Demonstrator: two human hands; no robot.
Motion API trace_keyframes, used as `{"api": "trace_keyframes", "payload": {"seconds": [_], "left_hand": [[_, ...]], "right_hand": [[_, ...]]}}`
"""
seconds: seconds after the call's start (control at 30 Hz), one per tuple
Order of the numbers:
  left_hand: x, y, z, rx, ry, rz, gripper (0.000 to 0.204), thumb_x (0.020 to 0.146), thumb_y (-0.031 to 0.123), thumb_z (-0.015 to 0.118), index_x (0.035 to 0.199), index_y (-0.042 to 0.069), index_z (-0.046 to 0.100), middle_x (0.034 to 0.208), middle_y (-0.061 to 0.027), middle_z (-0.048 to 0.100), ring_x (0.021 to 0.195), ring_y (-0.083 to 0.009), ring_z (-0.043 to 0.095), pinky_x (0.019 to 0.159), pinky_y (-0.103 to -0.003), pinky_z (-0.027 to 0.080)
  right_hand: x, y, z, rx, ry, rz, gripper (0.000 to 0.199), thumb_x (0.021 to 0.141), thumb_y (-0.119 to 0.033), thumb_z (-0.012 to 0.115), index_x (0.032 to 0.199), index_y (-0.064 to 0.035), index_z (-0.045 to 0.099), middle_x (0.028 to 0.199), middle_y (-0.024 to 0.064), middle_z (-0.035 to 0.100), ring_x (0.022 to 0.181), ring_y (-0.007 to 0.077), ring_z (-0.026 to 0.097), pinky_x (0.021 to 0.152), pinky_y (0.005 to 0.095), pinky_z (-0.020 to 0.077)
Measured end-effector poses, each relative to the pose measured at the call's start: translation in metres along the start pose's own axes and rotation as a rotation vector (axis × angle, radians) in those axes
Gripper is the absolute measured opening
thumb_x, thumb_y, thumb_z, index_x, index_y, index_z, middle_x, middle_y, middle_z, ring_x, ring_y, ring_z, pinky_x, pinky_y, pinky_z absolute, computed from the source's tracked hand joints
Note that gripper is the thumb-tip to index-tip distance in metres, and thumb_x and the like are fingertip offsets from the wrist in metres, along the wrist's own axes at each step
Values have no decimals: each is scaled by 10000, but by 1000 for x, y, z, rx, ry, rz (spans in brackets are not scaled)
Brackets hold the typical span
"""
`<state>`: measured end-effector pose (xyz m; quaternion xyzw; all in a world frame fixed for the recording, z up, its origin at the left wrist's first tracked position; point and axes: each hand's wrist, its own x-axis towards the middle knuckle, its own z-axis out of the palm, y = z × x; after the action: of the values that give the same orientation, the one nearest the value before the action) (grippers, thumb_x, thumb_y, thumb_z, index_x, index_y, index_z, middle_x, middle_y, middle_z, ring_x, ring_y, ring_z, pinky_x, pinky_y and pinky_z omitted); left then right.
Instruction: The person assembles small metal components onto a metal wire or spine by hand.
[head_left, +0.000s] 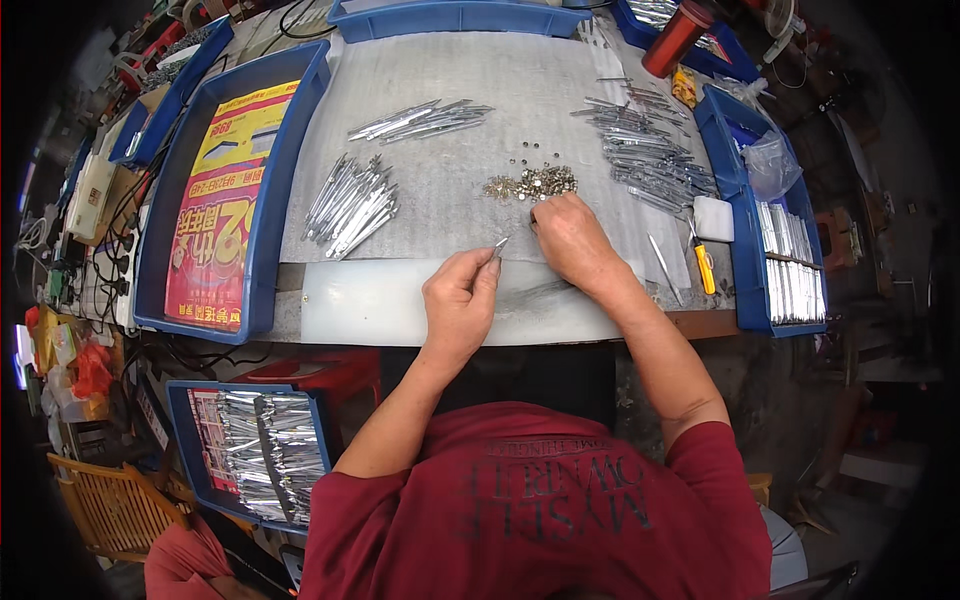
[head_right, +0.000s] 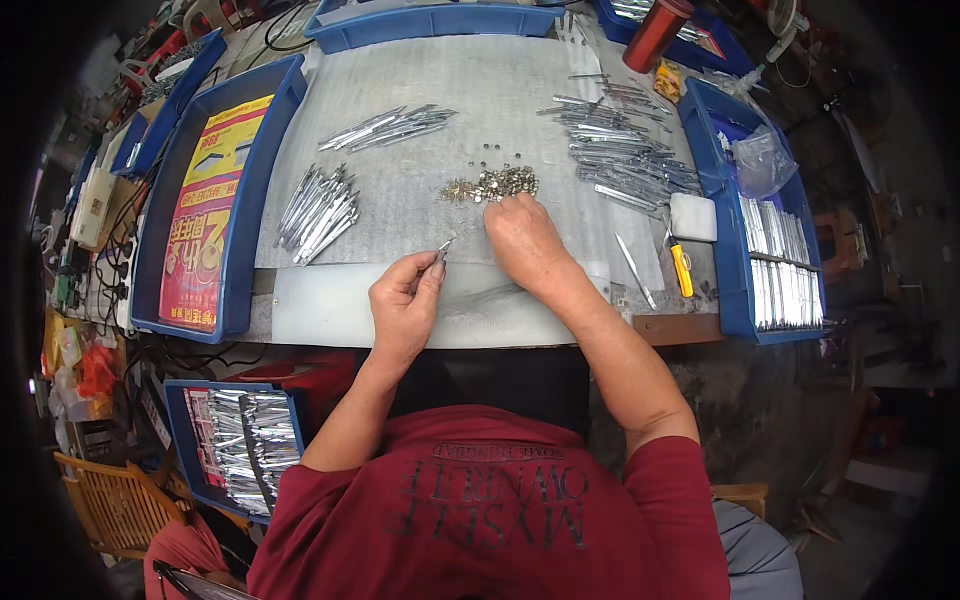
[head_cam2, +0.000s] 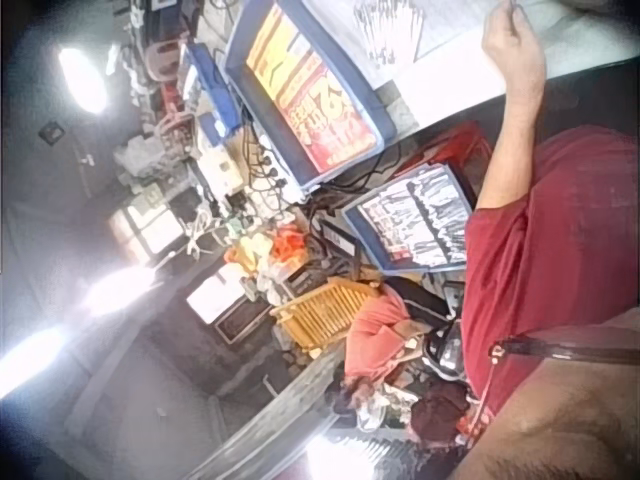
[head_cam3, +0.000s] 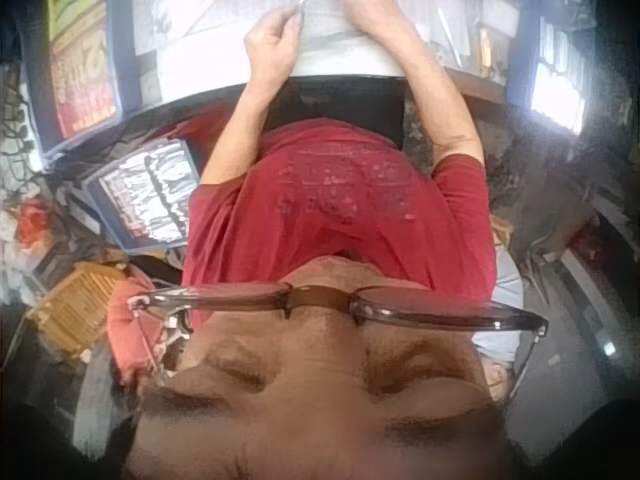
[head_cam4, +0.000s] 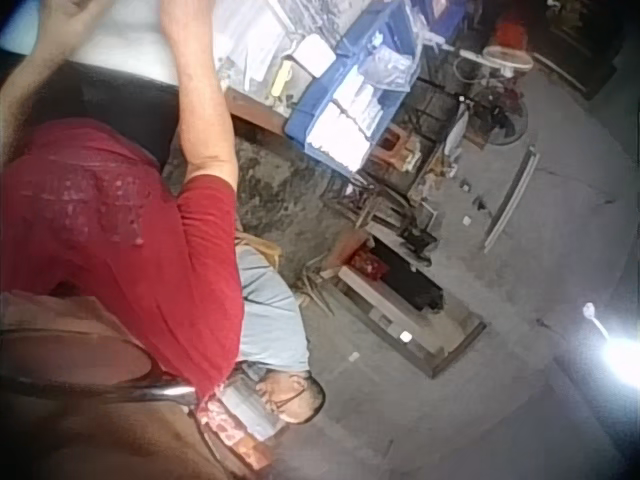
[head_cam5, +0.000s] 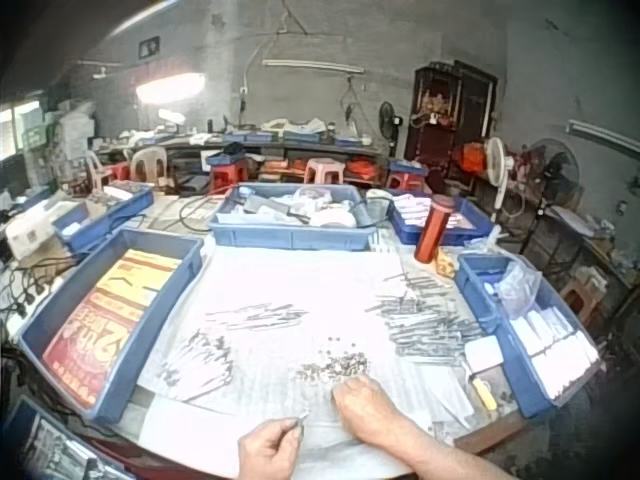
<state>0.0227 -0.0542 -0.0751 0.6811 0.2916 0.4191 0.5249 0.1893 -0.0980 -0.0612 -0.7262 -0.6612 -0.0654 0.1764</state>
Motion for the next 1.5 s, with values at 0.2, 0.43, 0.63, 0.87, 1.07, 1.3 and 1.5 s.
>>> {"api": "trace_keyframes", "payload": {"seconds": [0.2, 0.43, 0.63, 0.87, 1.07, 1.3, 1.5], "left_hand": [[2, 4, 0, 92, -23, 36, 114, 764, 32, 577, 862, -25, 592, 648, -95, 540, 552, -147, 504, 506, -251, 393], [0, 11, 2, 79, -47, 41, 113, 767, 23, 576, 871, -17, 595, 631, -92, 526, 523, -145, 498, 483, -259, 393], [-2, 15, 4, 13, -27, 42, 134, 775, 17, 564, 902, -15, 589, 646, -83, 541, 482, -114, 485, 453, -239, 389], [0, 22, 2, -24, -52, 36, 188, 802, -5, 533, 982, -14, 585, 731, -44, 559, 559, -58, 473, 498, -183, 406], [2, 24, 6, -22, -42, 169, 166, 773, -31, 546, 927, -10, 605, 687, -68, 558, 588, -103, 505, 525, -221, 409], [-1, 23, 11, -152, -88, 91, 179, 802, -20, 530, 969, -14, 594, 744, -25, 533, 645, -64, 469, 566, -180, 384], [-1, 25, 11, -150, -95, 85, 174, 799, -24, 532, 961, -17, 596, 756, -28, 544, 662, -65, 478, 577, -180, 389]], "right_hand": [[4, 2, 0, 83, -40, 74, 64, 631, -11, 493, 653, 16, 546, 701, 173, 569, 704, 317, 542, 655, 395, 445], [1, -4, 0, 101, 52, 147, 74, 637, -30, 489, 633, 17, 546, 669, 185, 564, 689, 337, 540, 671, 409, 441], [2, 4, 4, 137, -37, 118, 98, 673, -60, 521, 708, 26, 556, 727, 189, 561, 742, 343, 528, 691, 417, 416], [-13, -22, -22, 783, 129, 387, 133, 727, -88, 551, 713, 44, 545, 660, 88, 549, 625, 192, 514, 602, 298, 413], [-30, -38, -23, 1497, 129, 545, 123, 803, -110, 549, 830, 9, 562, 692, -22, 512, 628, 35, 430, 573, 173, 358], [-33, -45, -12, 1838, 160, 535, 110, 800, -101, 554, 842, -1, 537, 671, -24, 486, 582, 37, 394, 531, 172, 316], [-34, -45, -9, 1890, 161, 504, 118, 806, -112, 555, 836, 0, 533, 683, -10, 490, 594, 50, 399, 549, 186, 323]]}}
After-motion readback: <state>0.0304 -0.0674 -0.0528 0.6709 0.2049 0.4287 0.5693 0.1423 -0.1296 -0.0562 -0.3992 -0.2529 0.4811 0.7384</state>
